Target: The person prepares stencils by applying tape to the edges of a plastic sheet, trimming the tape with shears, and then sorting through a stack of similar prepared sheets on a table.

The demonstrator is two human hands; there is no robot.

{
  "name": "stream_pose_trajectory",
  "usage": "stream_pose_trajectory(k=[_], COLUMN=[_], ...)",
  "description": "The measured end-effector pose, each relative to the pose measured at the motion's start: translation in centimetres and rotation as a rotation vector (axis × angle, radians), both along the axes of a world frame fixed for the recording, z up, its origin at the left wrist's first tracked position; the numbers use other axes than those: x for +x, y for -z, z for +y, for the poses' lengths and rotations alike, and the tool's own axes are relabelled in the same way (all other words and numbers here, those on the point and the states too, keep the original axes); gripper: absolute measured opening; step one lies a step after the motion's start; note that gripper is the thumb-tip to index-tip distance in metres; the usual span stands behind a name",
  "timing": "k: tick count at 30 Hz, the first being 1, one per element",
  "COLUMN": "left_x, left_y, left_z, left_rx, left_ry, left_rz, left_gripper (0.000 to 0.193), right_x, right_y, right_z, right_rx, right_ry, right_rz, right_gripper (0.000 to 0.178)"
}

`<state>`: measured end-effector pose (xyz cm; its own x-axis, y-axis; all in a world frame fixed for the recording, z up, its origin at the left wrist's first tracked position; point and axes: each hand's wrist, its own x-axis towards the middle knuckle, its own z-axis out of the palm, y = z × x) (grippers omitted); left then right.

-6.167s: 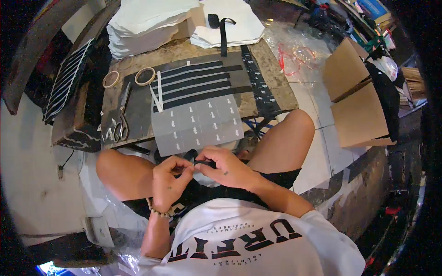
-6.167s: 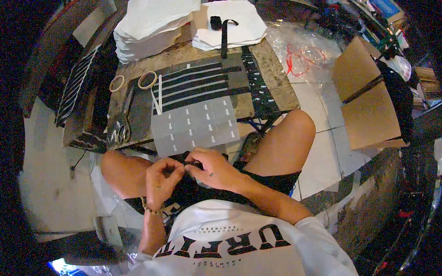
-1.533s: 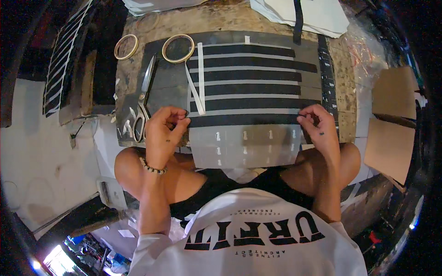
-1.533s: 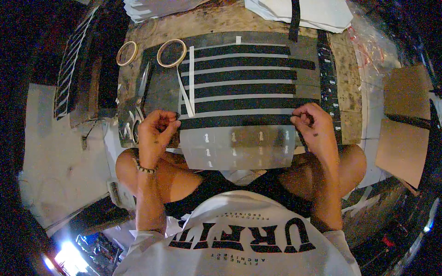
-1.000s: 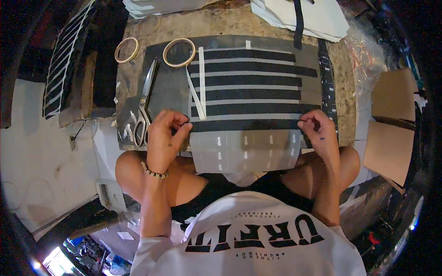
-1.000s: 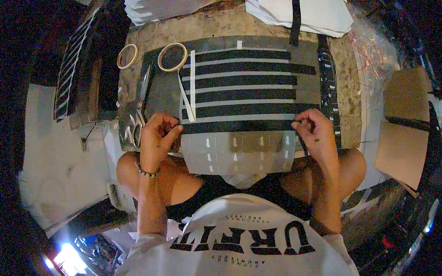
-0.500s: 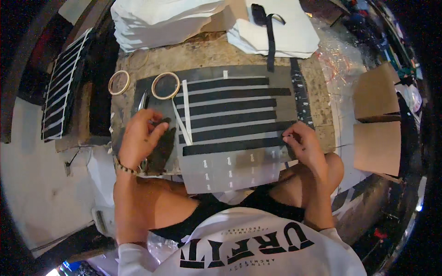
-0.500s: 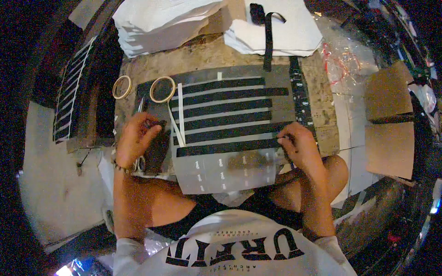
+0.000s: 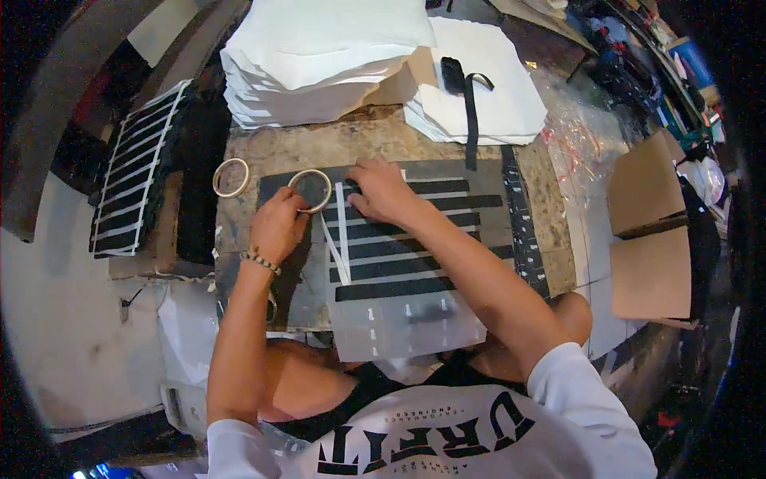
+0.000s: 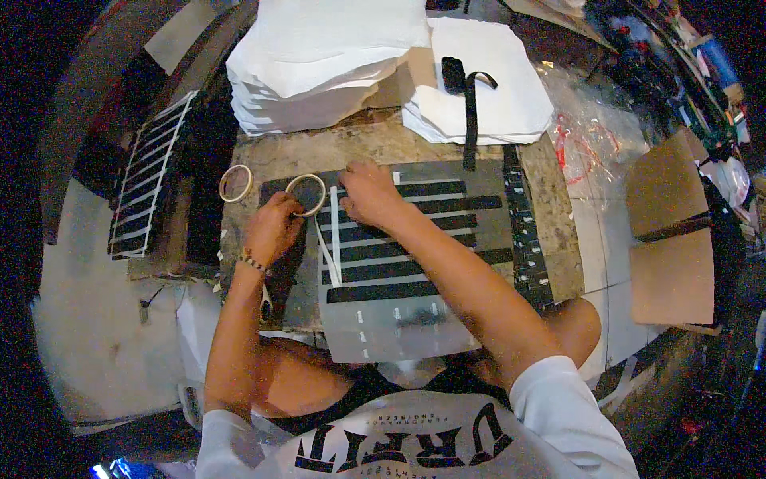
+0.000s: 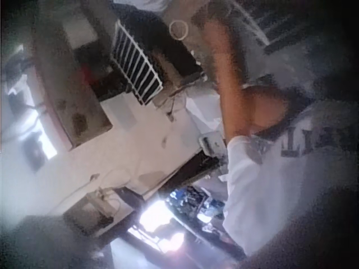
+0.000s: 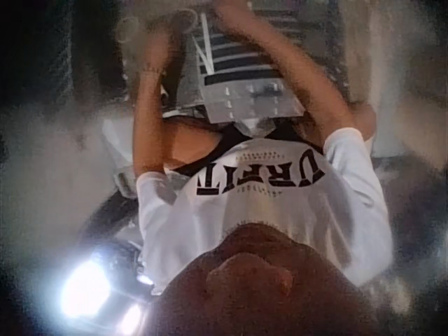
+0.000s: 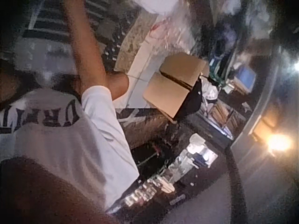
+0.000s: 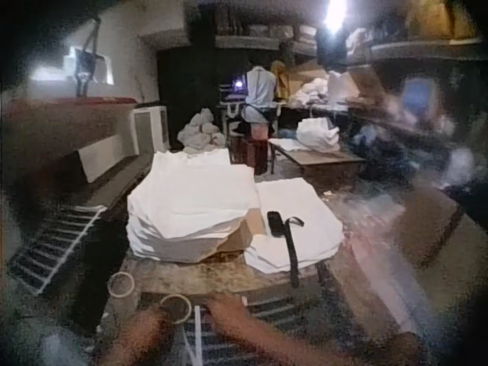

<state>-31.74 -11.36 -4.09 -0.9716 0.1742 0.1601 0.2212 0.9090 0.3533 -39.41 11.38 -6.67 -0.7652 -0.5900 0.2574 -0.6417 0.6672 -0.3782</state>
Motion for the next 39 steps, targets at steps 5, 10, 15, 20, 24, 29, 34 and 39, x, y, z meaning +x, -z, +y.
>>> stream_pose_trajectory(k=[5,10,15,20,24,29,34,39], left_x=[0.6,0.9,0.5,0.7,0.8,0.3,0.9,1.2], left_y=[-0.7,-0.1,-0.9,-0.9,-0.9,0.0,-0.8,-1.4], left_z=[0.6,0.1,0.6,0.2,0.0,0.2,0.2,0.8], left_rx=[-0.037,-0.038,-0.056,-0.068,-0.035,-0.046,-0.067,-0.056], left_ry=[-0.036,0.029,0.02,0.012,-0.008,0.043,0.047,0.043], left_rz=[-0.044,0.003,-0.116,-0.105,-0.13,-0.072,-0.083,-0.05], left_gripper=[0.013,0.006,0.013,0.013,0.014,0.014,0.013,0.014], right_x=[-0.3,-0.3,-0.7,-1.5,-3.0,-5.4,-4.4,-4.2], right_y=[0.5,0.5,-0.2,-0.7,-0.6,2.0,0.3,-0.9], right_z=[-1.3,-1.3,-0.8,-1.9,-3.2,-3.0,-3.9,-2.2], right_rx=[0.086,0.083,0.152,0.209,0.23,0.215,0.235,0.107], right_ry=[0.06,0.044,0.04,0.078,0.166,0.23,0.184,0.063], right_rz=[0.021,-0.063,-0.068,-0.209,-0.331,-0.418,-0.406,-0.422], right_gripper=[0.035,0.034,0.036,0.041,0.029,0.014,0.019,0.022])
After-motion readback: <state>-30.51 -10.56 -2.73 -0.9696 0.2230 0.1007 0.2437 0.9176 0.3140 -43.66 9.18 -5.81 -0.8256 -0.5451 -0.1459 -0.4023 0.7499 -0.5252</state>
